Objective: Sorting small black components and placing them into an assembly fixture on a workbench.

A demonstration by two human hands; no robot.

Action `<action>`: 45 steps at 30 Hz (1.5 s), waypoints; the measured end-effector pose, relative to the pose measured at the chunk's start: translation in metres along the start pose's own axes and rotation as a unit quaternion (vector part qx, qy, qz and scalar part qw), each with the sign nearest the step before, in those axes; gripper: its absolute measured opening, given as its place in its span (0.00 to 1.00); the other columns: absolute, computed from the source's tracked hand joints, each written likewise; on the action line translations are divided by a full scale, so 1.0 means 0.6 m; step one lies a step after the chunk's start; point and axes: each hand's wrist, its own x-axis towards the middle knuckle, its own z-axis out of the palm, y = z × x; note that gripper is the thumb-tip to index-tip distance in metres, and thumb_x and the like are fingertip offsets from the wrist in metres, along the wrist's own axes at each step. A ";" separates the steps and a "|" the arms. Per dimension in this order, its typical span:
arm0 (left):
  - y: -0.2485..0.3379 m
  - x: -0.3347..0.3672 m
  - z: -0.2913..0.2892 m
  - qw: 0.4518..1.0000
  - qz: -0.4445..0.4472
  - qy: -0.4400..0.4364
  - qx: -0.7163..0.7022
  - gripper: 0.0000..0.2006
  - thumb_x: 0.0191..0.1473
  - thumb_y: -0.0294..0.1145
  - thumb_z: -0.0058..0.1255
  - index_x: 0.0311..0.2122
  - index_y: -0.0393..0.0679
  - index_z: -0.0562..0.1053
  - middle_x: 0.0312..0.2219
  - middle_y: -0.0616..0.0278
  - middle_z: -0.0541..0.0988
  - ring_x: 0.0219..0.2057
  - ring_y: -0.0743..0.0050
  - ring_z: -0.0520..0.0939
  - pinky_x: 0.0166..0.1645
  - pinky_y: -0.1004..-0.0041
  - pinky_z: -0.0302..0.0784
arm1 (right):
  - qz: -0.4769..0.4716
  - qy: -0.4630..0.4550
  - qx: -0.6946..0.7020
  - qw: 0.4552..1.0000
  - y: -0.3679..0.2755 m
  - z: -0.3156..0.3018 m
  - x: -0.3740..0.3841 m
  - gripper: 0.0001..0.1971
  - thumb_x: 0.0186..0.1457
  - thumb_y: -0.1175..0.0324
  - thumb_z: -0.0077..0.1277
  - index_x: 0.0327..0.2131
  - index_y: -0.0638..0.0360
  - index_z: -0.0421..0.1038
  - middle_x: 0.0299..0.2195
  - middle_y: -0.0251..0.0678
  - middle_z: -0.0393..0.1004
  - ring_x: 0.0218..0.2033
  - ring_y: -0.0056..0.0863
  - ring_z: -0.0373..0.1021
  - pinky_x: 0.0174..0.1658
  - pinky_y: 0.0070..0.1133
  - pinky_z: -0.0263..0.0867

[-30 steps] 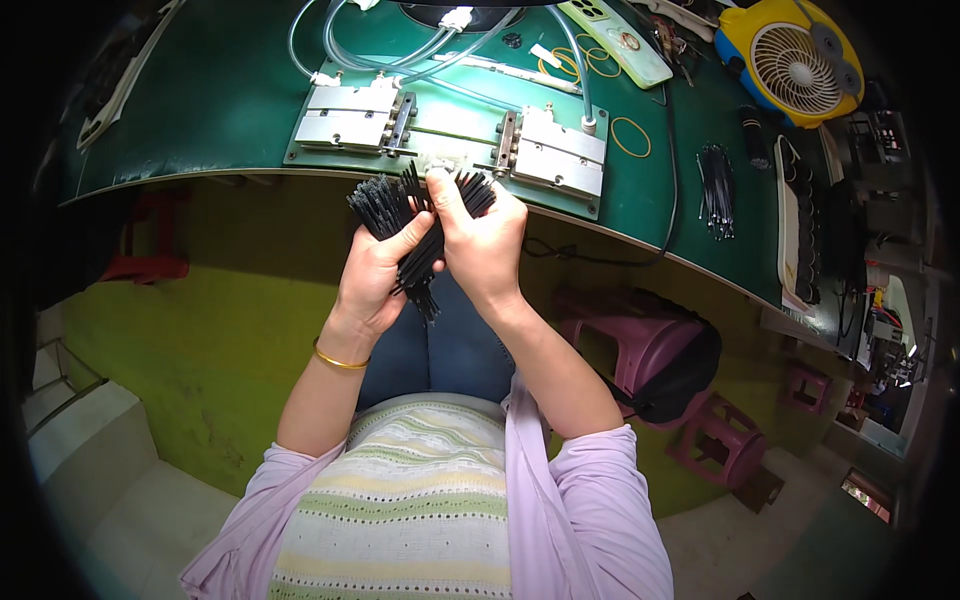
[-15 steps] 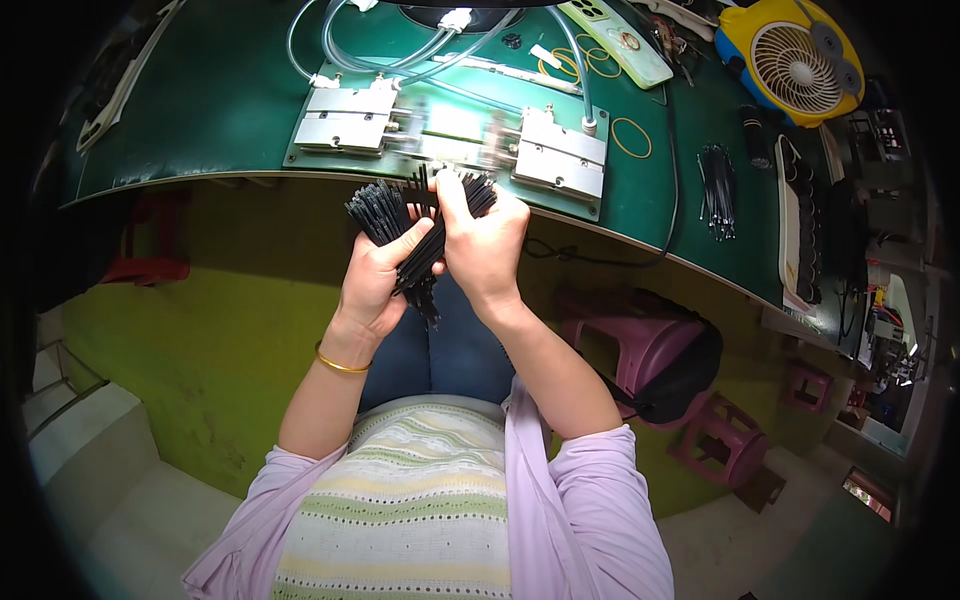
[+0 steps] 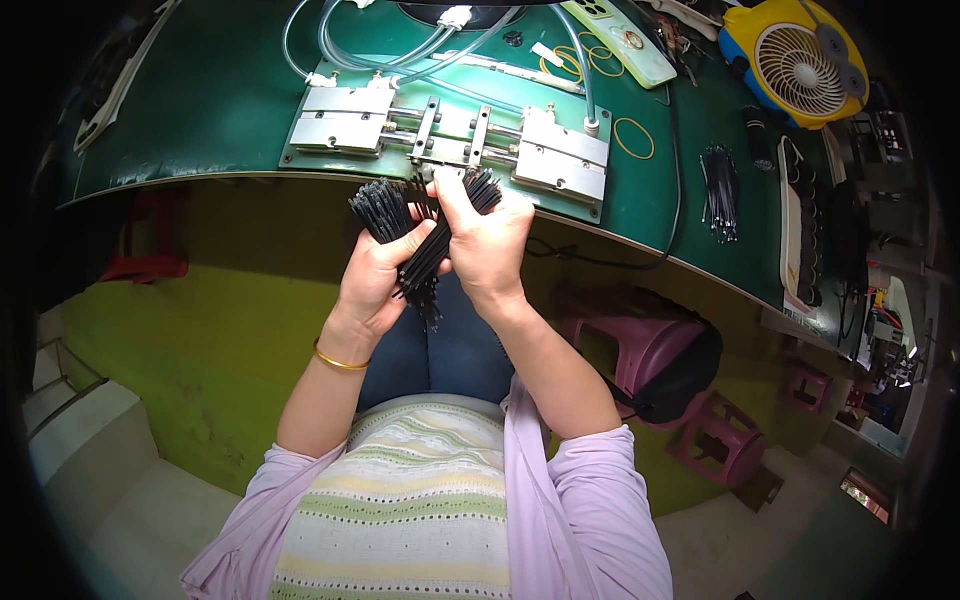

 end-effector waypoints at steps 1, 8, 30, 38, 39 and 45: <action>0.000 0.000 0.000 1.000 0.001 0.000 0.000 0.06 0.47 0.23 0.47 0.32 0.35 0.69 0.24 0.60 0.74 0.22 0.76 0.76 0.26 0.78 0.76 | -0.006 0.001 -0.002 1.000 0.001 -0.001 0.001 0.09 0.48 0.71 0.49 0.20 0.68 0.70 0.15 0.32 0.70 0.15 0.15 0.66 0.16 0.12 0.60; 0.002 -0.005 -0.004 1.000 -0.014 -0.001 -0.027 0.04 0.47 0.23 0.46 0.31 0.36 0.69 0.23 0.59 0.74 0.22 0.74 0.77 0.25 0.77 0.76 | -0.007 -0.022 0.005 1.000 -0.014 0.003 -0.007 0.09 0.48 0.71 0.49 0.22 0.67 0.71 0.15 0.30 0.69 0.15 0.14 0.66 0.16 0.11 0.60; 0.001 -0.003 -0.007 1.000 -0.006 0.003 0.028 0.05 0.47 0.23 0.48 0.31 0.36 0.69 0.24 0.60 0.74 0.23 0.76 0.77 0.26 0.77 0.76 | -0.041 -0.009 -0.058 0.997 -0.007 -0.001 -0.003 0.09 0.48 0.72 0.47 0.21 0.69 0.71 0.15 0.29 0.70 0.15 0.11 0.63 0.17 0.11 0.58; -0.002 -0.003 -0.006 1.000 -0.001 0.000 0.017 0.05 0.46 0.23 0.49 0.31 0.37 0.68 0.24 0.61 0.74 0.23 0.76 0.77 0.26 0.77 0.76 | -0.028 -0.005 -0.024 0.999 -0.003 -0.001 -0.003 0.09 0.48 0.71 0.49 0.22 0.68 0.70 0.16 0.29 0.69 0.15 0.12 0.62 0.18 0.11 0.57; -0.001 -0.002 -0.005 1.000 -0.004 0.006 0.013 0.05 0.46 0.23 0.49 0.31 0.37 0.68 0.24 0.61 0.74 0.23 0.76 0.77 0.26 0.77 0.76 | -0.029 -0.006 -0.024 0.999 -0.002 0.000 -0.002 0.09 0.48 0.71 0.49 0.22 0.68 0.70 0.16 0.29 0.69 0.15 0.12 0.62 0.18 0.11 0.57; 0.003 -0.008 -0.003 1.000 -0.015 0.009 0.004 0.05 0.47 0.24 0.49 0.31 0.37 0.68 0.23 0.62 0.74 0.22 0.76 0.76 0.25 0.77 0.76 | -0.030 -0.021 -0.016 0.999 -0.018 0.003 -0.015 0.09 0.48 0.70 0.50 0.22 0.67 0.71 0.15 0.27 0.67 0.15 0.11 0.60 0.18 0.11 0.55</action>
